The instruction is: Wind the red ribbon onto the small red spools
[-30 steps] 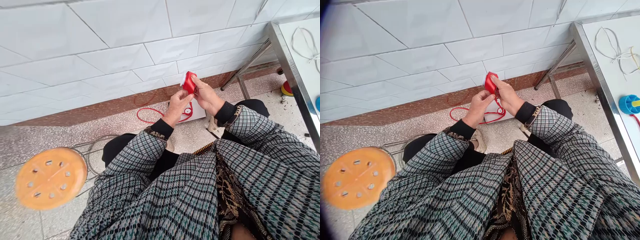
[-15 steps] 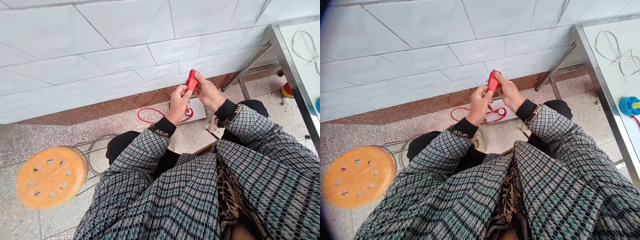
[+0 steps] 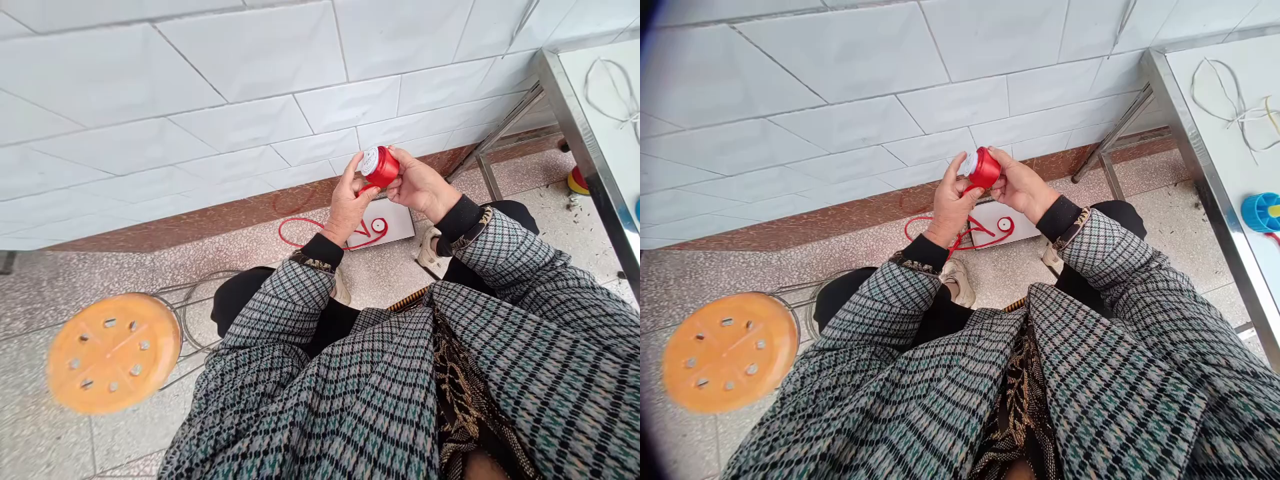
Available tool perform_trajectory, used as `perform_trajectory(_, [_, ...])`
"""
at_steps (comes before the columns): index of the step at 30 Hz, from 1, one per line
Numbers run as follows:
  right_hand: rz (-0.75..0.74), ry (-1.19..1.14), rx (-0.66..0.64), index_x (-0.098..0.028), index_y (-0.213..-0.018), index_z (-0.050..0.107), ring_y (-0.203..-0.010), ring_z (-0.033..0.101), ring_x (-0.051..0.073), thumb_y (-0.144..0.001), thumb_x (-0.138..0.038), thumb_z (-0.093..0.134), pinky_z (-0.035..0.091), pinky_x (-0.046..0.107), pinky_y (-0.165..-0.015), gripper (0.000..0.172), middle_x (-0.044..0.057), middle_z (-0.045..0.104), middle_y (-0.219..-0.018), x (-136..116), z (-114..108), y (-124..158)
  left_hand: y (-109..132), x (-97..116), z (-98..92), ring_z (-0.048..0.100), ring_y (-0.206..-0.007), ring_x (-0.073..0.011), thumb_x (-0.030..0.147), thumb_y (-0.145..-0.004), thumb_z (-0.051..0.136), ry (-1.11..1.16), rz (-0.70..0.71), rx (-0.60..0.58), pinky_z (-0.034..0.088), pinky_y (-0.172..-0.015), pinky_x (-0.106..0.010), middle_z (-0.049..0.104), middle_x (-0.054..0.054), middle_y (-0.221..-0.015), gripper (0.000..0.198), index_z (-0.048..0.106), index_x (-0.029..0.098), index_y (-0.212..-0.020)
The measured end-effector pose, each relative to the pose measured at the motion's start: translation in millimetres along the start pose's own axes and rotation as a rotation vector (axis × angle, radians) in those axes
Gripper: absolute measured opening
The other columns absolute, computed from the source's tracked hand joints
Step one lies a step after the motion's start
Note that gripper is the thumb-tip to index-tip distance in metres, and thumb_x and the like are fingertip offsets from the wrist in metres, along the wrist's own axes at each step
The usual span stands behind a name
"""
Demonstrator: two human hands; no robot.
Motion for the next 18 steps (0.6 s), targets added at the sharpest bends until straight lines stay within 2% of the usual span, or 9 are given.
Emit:
perform_trajectory(4, [0.024, -0.101, 0.084, -0.025, -0.095, 0.059, -0.049, 0.034, 0.009, -0.105, -0.045, 0.071, 0.038, 0.024, -0.05, 0.025, -0.007, 0.055, -0.062, -1, 1, 7, 0, 0, -2.0, 0.059, -0.061, -0.0149, 0.032, -0.086, 0.084, 0.011, 0.024, -0.099, 0.054, -0.067, -0.033, 0.063, 0.005, -0.068, 0.077, 0.056, 0.028, -0.157])
perform_trajectory(7, [0.007, -0.139, 0.15, -0.024, -0.091, 0.058, -0.047, 0.032, 0.007, -0.107, -0.04, 0.069, 0.036, 0.022, -0.048, 0.025, -0.008, 0.053, -0.061, -5, 5, 14, 0, -6, -1.2, 0.05, -0.053, -0.0118, 0.032, -0.086, 0.084, 0.046, 0.09, -0.1, 0.049, -0.06, -0.029, 0.054, 0.009, -0.06, 0.077, 0.056, 0.026, -0.157])
perform_trajectory(10, [0.024, -0.169, 0.194, -0.022, -0.087, 0.056, -0.044, 0.03, 0.004, -0.109, -0.035, 0.067, 0.032, 0.018, -0.045, 0.027, -0.01, 0.049, -0.058, -7, 10, 21, -3, -11, 0.1, 0.047, -0.051, -0.01, 0.03, -0.087, 0.085, 0.094, 0.146, -0.114, 0.045, -0.057, -0.027, 0.054, 0.01, -0.06, 0.075, 0.057, 0.025, -0.157])
perform_trajectory(15, [0.102, -0.159, 0.181, -0.021, -0.088, 0.058, -0.041, 0.029, 0.002, -0.109, -0.031, 0.067, 0.03, 0.014, -0.042, 0.025, -0.01, 0.05, -0.056, -4, 17, 30, -11, -16, -4.8, 0.057, -0.056, -0.013, 0.025, -0.085, 0.087, 0.118, 0.179, -0.168, 0.052, -0.061, -0.028, 0.064, 0.005, -0.066, 0.084, 0.053, 0.025, -0.161])
perform_trajectory(17, [0.139, -0.146, 0.147, -0.02, -0.088, 0.058, -0.04, 0.027, 0.001, -0.11, -0.03, 0.066, 0.029, 0.013, -0.041, 0.026, -0.01, 0.052, -0.057, -2, 21, 33, -14, -16, -8.3, 0.067, -0.067, -0.0168, 0.028, -0.082, 0.09, 0.111, 0.192, -0.203, 0.059, -0.069, -0.032, 0.073, 0.001, -0.08, 0.093, 0.048, 0.026, -0.166])
perform_trajectory(18, [0.162, -0.144, 0.128, -0.019, -0.088, 0.058, -0.04, 0.027, 0.001, -0.11, -0.03, 0.065, 0.028, 0.013, -0.04, 0.026, -0.01, 0.052, -0.057, -1, 23, 35, -15, -15, -10.0, 0.072, -0.078, -0.0198, 0.031, -0.08, 0.092, 0.101, 0.205, -0.224, 0.062, -0.076, -0.034, 0.078, -0.003, -0.094, 0.099, 0.045, 0.026, -0.168])
Point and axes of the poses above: each hand's wrist, its own y-axis away from the middle knuckle, its own z-axis out of the palm, x = y × z, the point moved 6 cm from there along -y, towards the middle knuckle
